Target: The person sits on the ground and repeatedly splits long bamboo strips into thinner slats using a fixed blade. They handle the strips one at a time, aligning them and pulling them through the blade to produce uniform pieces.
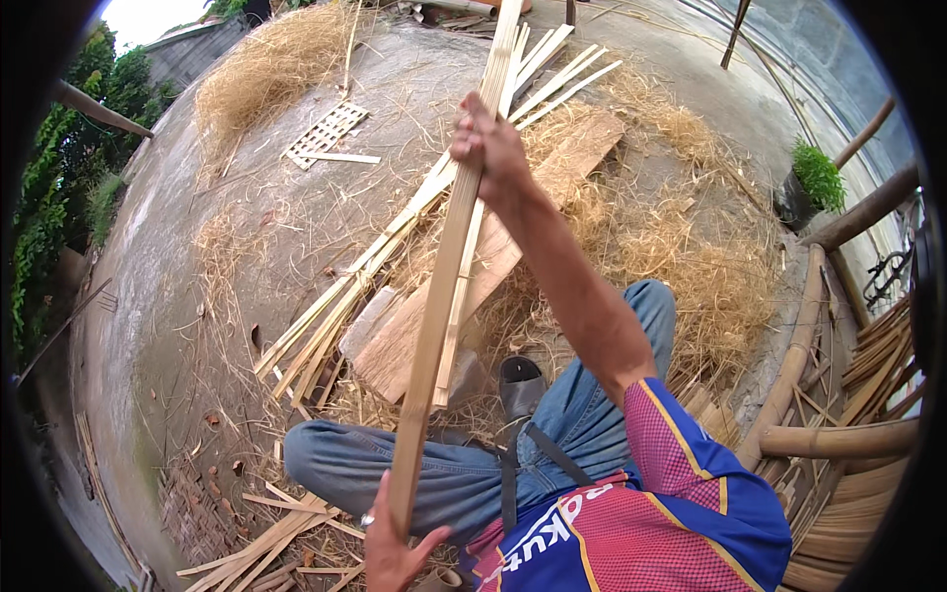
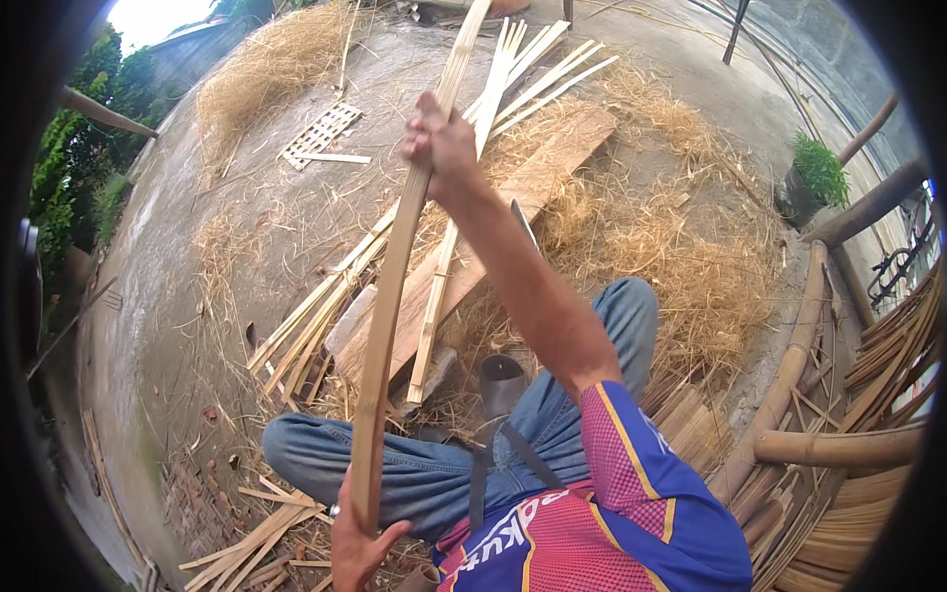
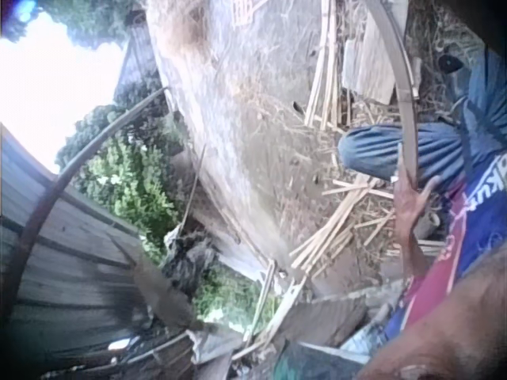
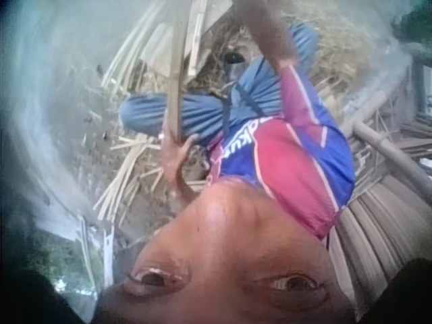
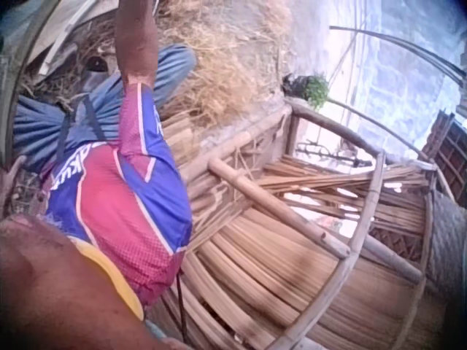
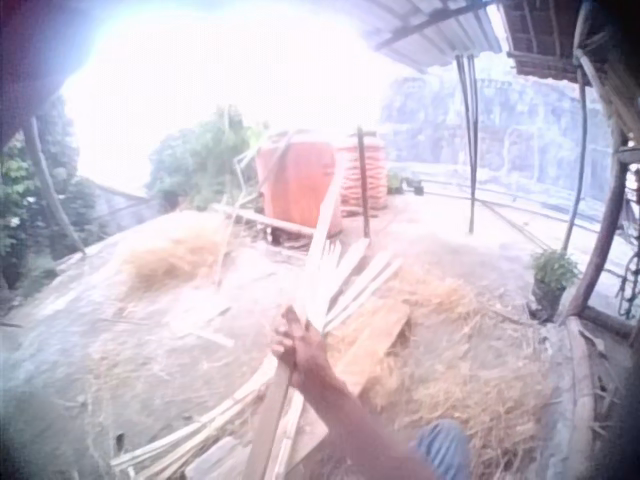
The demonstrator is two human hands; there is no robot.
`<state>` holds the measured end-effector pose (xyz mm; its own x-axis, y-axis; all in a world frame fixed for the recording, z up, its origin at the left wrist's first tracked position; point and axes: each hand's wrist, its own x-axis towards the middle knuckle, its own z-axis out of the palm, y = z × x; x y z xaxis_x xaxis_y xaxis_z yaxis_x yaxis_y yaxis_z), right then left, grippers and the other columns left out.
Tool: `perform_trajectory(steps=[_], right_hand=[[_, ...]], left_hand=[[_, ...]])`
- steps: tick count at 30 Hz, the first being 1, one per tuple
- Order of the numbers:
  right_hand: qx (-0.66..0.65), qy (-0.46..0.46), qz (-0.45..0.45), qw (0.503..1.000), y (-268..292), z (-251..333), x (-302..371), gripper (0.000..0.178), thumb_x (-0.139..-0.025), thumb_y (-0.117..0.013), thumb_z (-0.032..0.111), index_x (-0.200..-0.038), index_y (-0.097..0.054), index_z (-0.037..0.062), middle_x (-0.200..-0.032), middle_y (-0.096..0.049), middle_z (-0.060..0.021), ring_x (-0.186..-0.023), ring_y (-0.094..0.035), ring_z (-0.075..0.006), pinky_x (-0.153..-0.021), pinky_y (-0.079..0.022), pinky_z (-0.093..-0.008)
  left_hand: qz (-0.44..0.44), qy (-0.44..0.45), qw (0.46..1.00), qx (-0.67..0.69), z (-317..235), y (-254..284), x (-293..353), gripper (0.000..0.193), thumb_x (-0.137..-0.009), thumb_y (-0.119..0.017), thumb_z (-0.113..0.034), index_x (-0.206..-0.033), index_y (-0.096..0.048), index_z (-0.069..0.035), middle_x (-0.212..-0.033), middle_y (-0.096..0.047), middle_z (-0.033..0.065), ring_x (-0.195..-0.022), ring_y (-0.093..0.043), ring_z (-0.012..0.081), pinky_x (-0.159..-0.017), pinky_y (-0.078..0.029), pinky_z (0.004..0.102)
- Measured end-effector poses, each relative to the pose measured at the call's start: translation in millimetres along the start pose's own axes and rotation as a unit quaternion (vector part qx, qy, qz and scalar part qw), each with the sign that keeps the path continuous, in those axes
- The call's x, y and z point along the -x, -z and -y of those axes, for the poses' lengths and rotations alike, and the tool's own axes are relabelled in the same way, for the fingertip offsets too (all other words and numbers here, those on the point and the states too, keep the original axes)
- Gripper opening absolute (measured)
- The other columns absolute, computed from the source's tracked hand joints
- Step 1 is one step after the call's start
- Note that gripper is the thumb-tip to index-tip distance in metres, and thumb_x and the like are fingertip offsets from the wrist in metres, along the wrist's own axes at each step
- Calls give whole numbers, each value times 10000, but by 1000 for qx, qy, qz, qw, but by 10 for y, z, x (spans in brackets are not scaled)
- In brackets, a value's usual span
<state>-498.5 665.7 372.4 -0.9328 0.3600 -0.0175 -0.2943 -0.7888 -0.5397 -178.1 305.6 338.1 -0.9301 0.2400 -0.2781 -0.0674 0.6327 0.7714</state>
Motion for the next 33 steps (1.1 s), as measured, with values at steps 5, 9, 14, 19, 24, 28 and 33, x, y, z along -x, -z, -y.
perform_trajectory(steps=[5,9,14,19,24,28,33], right_hand=[[143,1,-53,988,408,246,-664,453,-1024,-419,434,-1112,-485,-6,-822,-528,-94,-713,-573,-164,-640,-577,-326],[432,-33,-130,892,1649,136,-632,522,-1048,-288,475,-1196,-475,11,-1047,-545,-142,-980,-608,-241,-899,-541,-444],[368,-113,-165,908,2340,-778,1065,356,-1069,-369,375,-1128,-538,67,-984,-632,-74,-868,-651,-178,-764,-568,-330],[333,-238,-148,900,2337,-1086,2010,425,-1056,-402,399,-1219,-534,30,-1114,-645,-143,-913,-663,-210,-762,-562,-331],[282,-229,-86,928,2058,-1194,2006,328,-1041,-494,306,-1207,-560,32,-1096,-674,-117,-897,-673,-168,-750,-566,-316],[312,-219,-89,920,2047,-1267,1994,239,-990,-603,191,-1152,-590,16,-977,-702,-72,-872,-664,-117,-695,-570,-291],[383,-159,-96,905,2270,-1246,2004,188,-991,-601,193,-1056,-605,16,-893,-701,-37,-795,-677,-93,-603,-574,-268]], left_hand=[[70,12,997,26,-301,-412,-768,620,-843,-779,-217,-1351,-463,-54,-842,-657,90,-663,-634,166,-606,-513,320],[135,-23,983,123,-202,-844,-1503,343,-921,-688,-154,-1189,-525,-17,-689,-562,2,-509,-521,72,-429,-404,239],[193,52,946,256,-92,-1077,-2142,294,-946,-658,-160,-1164,-513,-28,-663,-522,-24,-496,-484,66,-421,-399,222],[177,87,951,238,80,-1291,-2279,354,-964,-628,-159,-1245,-486,1,-773,-589,40,-575,-586,103,-499,-493,236],[115,47,971,206,158,-1257,-2280,423,-955,-641,-160,-1311,-505,23,-1002,-681,119,-720,-658,150,-633,-543,286],[140,71,954,256,293,-1150,-2374,307,-946,-655,-128,-1211,-605,18,-970,-695,98,-800,-647,116,-687,-518,260],[146,94,931,322,192,-1085,-2361,321,-954,-635,-98,-1233,-553,40,-951,-690,123,-769,-694,167,-658,-575,277]])
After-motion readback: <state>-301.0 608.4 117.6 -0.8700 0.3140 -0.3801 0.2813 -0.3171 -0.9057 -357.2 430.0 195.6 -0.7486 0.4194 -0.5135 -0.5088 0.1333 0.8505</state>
